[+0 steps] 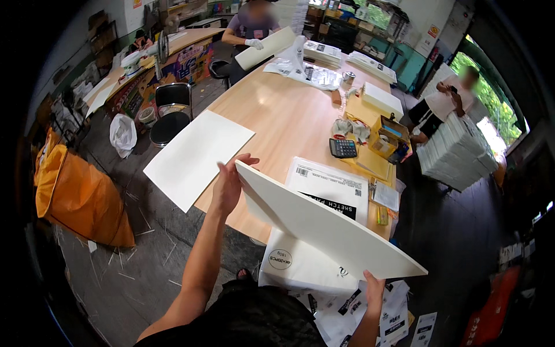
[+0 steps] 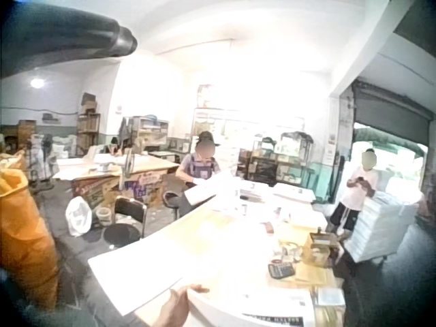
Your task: The person unpacks white sketch paper from plastic bags, folds each sheet in half, and places them on a table. The person repeats this process for several sheets, handling them one at a time.
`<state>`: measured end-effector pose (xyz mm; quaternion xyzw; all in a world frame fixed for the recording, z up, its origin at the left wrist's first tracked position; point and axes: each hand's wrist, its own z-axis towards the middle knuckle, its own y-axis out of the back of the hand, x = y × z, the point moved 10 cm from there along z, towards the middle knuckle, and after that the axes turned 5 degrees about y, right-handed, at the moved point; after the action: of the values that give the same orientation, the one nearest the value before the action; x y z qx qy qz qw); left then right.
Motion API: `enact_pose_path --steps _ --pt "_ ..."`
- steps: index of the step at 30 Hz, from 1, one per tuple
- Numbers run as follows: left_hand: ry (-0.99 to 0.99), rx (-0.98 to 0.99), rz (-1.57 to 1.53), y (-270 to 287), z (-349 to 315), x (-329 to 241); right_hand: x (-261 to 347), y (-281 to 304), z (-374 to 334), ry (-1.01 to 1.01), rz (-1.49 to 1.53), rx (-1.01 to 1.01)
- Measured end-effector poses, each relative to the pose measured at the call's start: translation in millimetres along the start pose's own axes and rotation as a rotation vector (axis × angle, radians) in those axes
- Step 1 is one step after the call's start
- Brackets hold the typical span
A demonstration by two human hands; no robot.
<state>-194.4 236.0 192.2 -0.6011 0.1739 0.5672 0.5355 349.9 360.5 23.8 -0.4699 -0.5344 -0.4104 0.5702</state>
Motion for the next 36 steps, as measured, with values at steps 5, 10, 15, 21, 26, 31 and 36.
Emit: enact_pose_path --steps 5,10,15,21,26,31,36 --pt "0.270 0.086 0.325 36 -34 98 6 -5 0 0.006 0.014 -0.027" --pt "0.409 -0.004 0.327 65 -44 126 22 0 13 0.036 -0.145 -0.004" --pt "0.474 0.042 0.275 43 -70 77 54 -7 28 -0.060 -0.205 0.140" --pt "0.786 -0.048 0.256 63 -130 126 -25 -11 44 -0.407 -0.088 0.385" --pt "0.992 -0.227 0.157 118 -204 209 -92 -25 36 -0.705 -0.131 0.430" --pt "1.073 -0.183 -0.048 91 -217 206 -96 -13 44 -0.708 -0.153 0.415" --pt "0.949 -0.115 -0.040 111 -177 153 -58 -92 91 -0.620 -0.208 0.447"
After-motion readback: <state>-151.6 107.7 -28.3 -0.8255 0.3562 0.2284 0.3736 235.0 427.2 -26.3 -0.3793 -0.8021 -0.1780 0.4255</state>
